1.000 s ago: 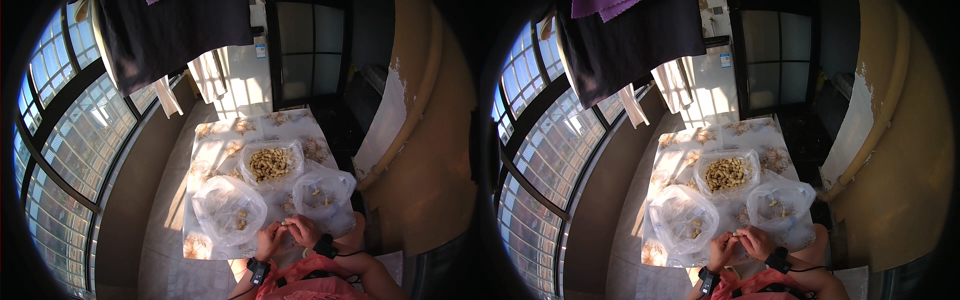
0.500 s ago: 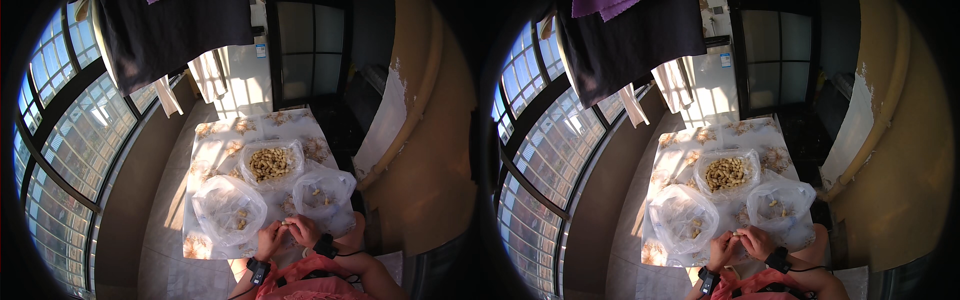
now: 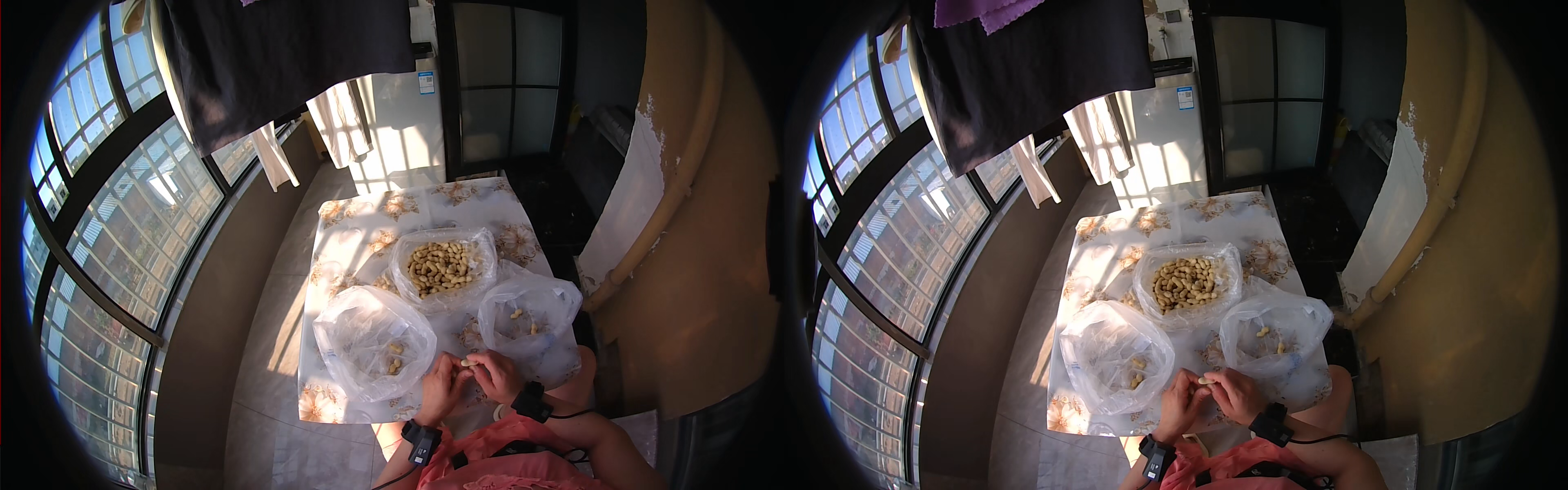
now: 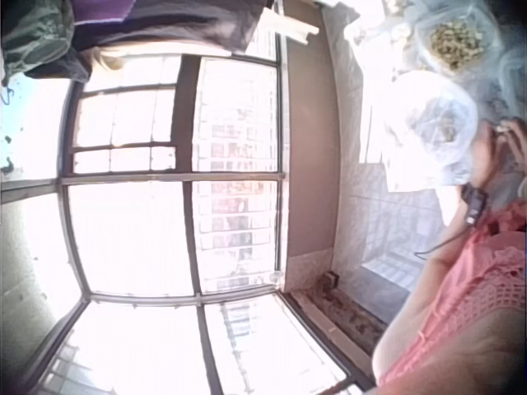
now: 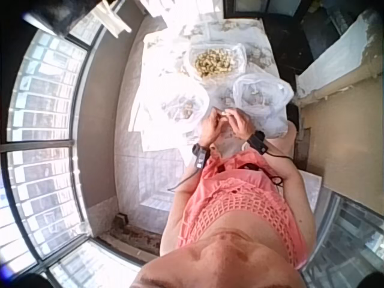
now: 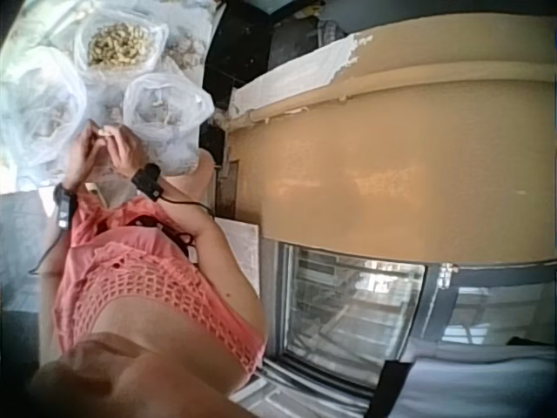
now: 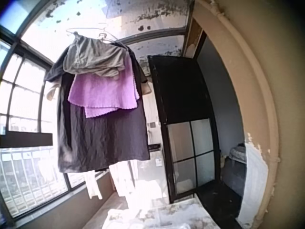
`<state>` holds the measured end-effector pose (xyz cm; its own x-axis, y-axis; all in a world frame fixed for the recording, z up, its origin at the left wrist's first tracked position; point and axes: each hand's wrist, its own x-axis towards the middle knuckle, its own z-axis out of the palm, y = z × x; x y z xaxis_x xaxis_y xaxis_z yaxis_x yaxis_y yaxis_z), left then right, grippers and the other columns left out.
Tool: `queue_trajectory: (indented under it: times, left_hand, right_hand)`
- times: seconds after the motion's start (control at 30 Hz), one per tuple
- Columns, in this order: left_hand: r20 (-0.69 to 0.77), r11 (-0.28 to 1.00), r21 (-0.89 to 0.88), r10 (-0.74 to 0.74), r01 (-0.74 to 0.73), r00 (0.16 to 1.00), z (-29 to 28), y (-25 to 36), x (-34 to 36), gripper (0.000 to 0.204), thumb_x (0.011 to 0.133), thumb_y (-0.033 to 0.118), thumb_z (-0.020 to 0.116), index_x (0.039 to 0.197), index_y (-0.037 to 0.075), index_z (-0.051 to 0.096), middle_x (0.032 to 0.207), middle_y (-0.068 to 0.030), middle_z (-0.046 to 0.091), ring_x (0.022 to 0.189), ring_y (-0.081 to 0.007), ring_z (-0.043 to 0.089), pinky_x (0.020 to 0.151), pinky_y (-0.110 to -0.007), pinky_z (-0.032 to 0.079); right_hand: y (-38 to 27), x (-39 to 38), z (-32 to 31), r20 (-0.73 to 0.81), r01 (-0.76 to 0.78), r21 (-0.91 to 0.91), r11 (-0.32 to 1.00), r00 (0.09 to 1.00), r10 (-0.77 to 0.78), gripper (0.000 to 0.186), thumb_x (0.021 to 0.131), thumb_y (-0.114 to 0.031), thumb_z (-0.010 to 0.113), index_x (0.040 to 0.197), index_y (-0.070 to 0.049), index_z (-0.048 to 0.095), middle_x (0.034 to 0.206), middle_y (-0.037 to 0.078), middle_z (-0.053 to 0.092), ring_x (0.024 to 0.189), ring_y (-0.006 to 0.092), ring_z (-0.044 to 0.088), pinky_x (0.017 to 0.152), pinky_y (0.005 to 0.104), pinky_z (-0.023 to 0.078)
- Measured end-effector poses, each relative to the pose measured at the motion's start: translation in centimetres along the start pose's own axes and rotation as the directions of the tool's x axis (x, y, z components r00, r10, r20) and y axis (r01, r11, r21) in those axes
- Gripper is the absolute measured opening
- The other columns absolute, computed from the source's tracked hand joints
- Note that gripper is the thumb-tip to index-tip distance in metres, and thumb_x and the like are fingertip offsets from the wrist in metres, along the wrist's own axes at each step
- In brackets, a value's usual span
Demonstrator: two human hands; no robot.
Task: Sorting peanuts from one large bag into smaller individual bags on a table.
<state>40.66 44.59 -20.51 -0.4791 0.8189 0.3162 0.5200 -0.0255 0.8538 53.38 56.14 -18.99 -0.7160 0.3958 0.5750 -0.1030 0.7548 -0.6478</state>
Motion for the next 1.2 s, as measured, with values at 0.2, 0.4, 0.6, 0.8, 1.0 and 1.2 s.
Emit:
queue_trajectory:
  times: [0.2, 0.4, 0.6, 0.8, 1.0, 1.2]
  left_hand:
    - [-0.036, 0.999, 0.039, 0.032, -0.03, 0.999, 0.1, 0.3, 0.1, 0.021, 0.089, 0.008, 0.067, 0.105, 0.006, 0.053, 0.098, -0.0111, 0.057, 0.082, -0.0318, 0.064, 0.066, -0.042, 0.05]
    - [-0.032, 1.0, -0.018, -0.007, 0.006, 0.999, 0.4, -0.8, -0.3, 0.012, 0.092, 0.007, 0.063, 0.102, 0.005, 0.055, 0.091, -0.0122, 0.063, 0.078, -0.0299, 0.065, 0.067, -0.037, 0.049]
    - [0.009, 0.993, -0.052, -0.102, 0.102, 0.995, -0.1, -0.1, -0.2, 0.016, 0.099, 0.022, 0.059, 0.102, 0.006, 0.059, 0.084, -0.0144, 0.067, 0.076, -0.0358, 0.066, 0.065, -0.042, 0.05]
    - [-0.016, 0.995, -0.073, -0.064, 0.063, 0.998, -0.2, 0.5, 0.1, 0.02, 0.1, 0.025, 0.058, 0.098, 0.006, 0.059, 0.077, -0.014, 0.064, 0.069, -0.0357, 0.064, 0.062, -0.041, 0.048]
    - [-0.04, 0.991, -0.121, -0.064, 0.058, 0.997, 0.0, -0.4, -0.3, 0.021, 0.101, 0.026, 0.057, 0.098, 0.005, 0.057, 0.073, -0.0132, 0.061, 0.064, -0.0321, 0.062, 0.06, -0.04, 0.047]
    - [-0.004, 0.982, -0.164, -0.091, 0.089, 0.996, -0.5, 0.6, 0.0, 0.012, 0.1, 0.017, 0.053, 0.1, 0.005, 0.056, 0.071, -0.0127, 0.059, 0.064, -0.0313, 0.06, 0.061, -0.039, 0.046]
  right_hand:
    - [-0.1, 0.0, -0.1, 0.01, 0.0, -0.008, 1.0, 1.0, 0.0, 0.023, 0.092, -0.009, 0.064, 0.114, -0.005, 0.058, 0.09, 0.013, 0.063, 0.078, 0.0326, 0.064, 0.067, 0.0411, 0.051]
    - [-0.2, -0.1, -0.1, 0.044, -0.028, -0.022, 0.999, 0.999, 0.029, 0.022, 0.091, -0.009, 0.065, 0.112, -0.004, 0.058, 0.094, 0.014, 0.066, 0.082, 0.0327, 0.066, 0.071, 0.0404, 0.052]
    - [-0.4, 0.2, -0.1, 0.01, -0.003, -0.01, 1.0, 1.0, 0.003, 0.024, 0.09, -0.008, 0.066, 0.113, -0.006, 0.059, 0.09, 0.013, 0.064, 0.078, 0.0327, 0.064, 0.068, 0.0407, 0.051]
    - [-2.2, 1.5, -2.8, 0.002, 0.083, 0.026, 0.996, 0.997, -0.083, 0.026, 0.087, -0.005, 0.069, 0.112, -0.003, 0.061, 0.092, 0.013, 0.066, 0.078, 0.0314, 0.065, 0.068, 0.0399, 0.051]
    - [-1.5, 2.9, -6.2, -0.131, 0.039, -0.129, 0.991, 0.99, -0.056, 0.018, 0.089, -0.005, 0.065, 0.106, -0.001, 0.063, 0.091, 0.014, 0.066, 0.079, 0.0317, 0.065, 0.071, 0.0393, 0.051]
    - [1.8, 1.6, -7.8, -0.265, -0.117, -0.158, 0.98, 0.961, 0.072, 0.016, 0.089, -0.003, 0.065, 0.105, 0.0, 0.063, 0.091, 0.014, 0.066, 0.079, 0.0275, 0.065, 0.071, 0.0354, 0.051]
